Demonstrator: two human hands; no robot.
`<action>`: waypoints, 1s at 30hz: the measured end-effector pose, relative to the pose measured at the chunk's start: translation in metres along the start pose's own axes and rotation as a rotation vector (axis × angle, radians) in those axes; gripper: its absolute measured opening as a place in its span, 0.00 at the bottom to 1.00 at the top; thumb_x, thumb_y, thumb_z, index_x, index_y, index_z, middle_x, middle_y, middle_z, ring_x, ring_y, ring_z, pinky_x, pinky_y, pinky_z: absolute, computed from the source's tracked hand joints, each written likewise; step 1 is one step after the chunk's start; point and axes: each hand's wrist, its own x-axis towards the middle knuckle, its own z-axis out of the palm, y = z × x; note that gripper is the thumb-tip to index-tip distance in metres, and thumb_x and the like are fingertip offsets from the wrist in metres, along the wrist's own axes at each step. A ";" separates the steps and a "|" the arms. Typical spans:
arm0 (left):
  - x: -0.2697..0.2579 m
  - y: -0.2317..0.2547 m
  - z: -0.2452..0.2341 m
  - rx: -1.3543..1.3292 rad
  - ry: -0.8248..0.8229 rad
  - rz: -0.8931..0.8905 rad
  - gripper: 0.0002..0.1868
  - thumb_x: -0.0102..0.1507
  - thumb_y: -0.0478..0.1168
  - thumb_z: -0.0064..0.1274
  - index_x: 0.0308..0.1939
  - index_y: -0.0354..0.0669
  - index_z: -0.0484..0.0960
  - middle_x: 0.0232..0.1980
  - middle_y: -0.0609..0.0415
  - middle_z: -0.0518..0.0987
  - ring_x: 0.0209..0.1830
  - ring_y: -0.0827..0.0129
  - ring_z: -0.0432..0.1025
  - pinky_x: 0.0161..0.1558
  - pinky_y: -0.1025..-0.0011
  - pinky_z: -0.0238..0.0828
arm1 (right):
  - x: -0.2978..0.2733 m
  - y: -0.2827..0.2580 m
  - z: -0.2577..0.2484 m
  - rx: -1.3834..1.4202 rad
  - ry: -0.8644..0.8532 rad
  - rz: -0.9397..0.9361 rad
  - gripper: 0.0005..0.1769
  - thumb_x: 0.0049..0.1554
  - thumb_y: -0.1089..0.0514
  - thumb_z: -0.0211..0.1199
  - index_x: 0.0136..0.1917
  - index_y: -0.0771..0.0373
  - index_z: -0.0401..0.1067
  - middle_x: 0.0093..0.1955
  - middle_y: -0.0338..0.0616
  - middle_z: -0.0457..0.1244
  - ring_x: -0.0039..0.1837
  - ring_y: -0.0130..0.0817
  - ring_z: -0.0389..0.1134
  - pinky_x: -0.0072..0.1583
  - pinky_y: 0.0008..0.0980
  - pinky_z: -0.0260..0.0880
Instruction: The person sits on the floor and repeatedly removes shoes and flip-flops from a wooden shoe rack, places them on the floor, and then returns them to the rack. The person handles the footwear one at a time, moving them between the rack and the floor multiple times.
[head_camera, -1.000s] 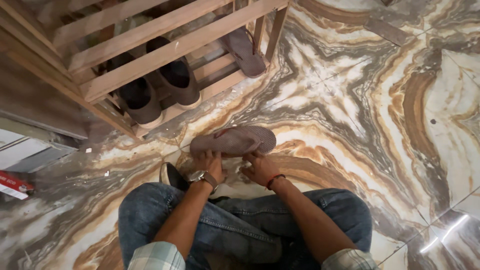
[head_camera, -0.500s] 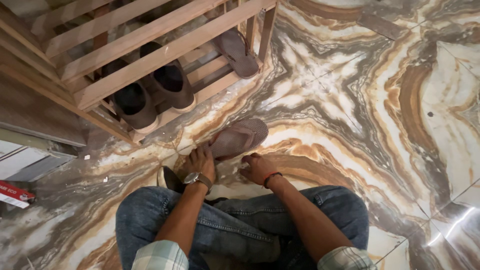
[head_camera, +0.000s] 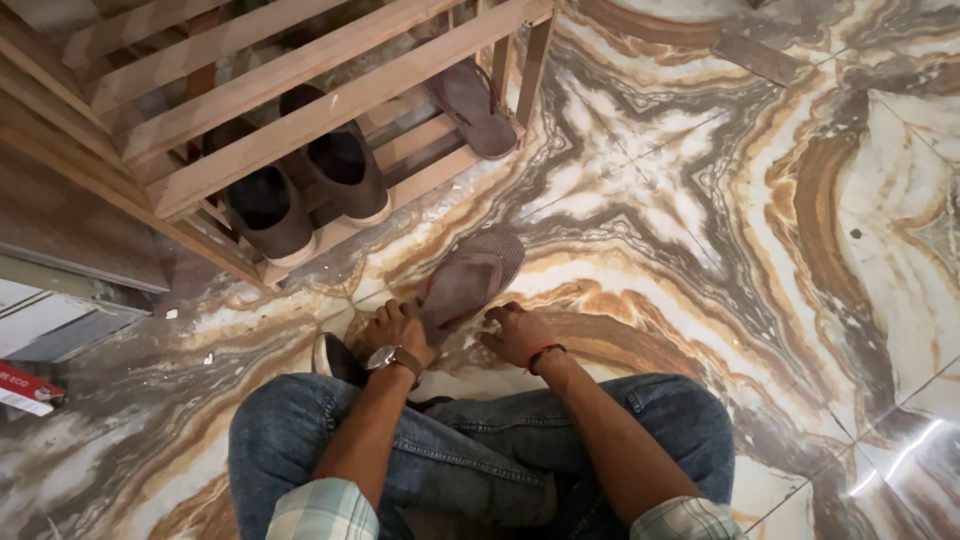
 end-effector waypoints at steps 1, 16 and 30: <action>-0.002 0.002 -0.001 -0.042 0.014 -0.020 0.53 0.49 0.65 0.69 0.68 0.39 0.65 0.66 0.42 0.67 0.69 0.48 0.61 0.69 0.51 0.55 | 0.000 0.000 0.000 0.009 0.039 -0.024 0.25 0.55 0.44 0.66 0.61 0.60 0.75 0.60 0.59 0.66 0.54 0.55 0.71 0.58 0.47 0.72; -0.005 -0.003 0.011 -1.067 -0.256 0.075 0.38 0.61 0.71 0.51 0.43 0.35 0.86 0.37 0.48 0.82 0.35 0.61 0.73 0.40 0.64 0.68 | 0.001 -0.030 -0.048 0.297 0.580 0.076 0.25 0.59 0.44 0.64 0.62 0.64 0.73 0.59 0.54 0.67 0.45 0.43 0.75 0.46 0.38 0.76; -0.042 -0.061 -0.274 -0.586 0.982 -0.151 0.35 0.48 0.59 0.70 0.50 0.36 0.84 0.48 0.37 0.82 0.48 0.49 0.76 0.52 0.54 0.74 | 0.003 -0.024 -0.046 0.350 0.576 0.034 0.21 0.58 0.45 0.65 0.57 0.62 0.77 0.58 0.52 0.68 0.45 0.43 0.75 0.46 0.36 0.76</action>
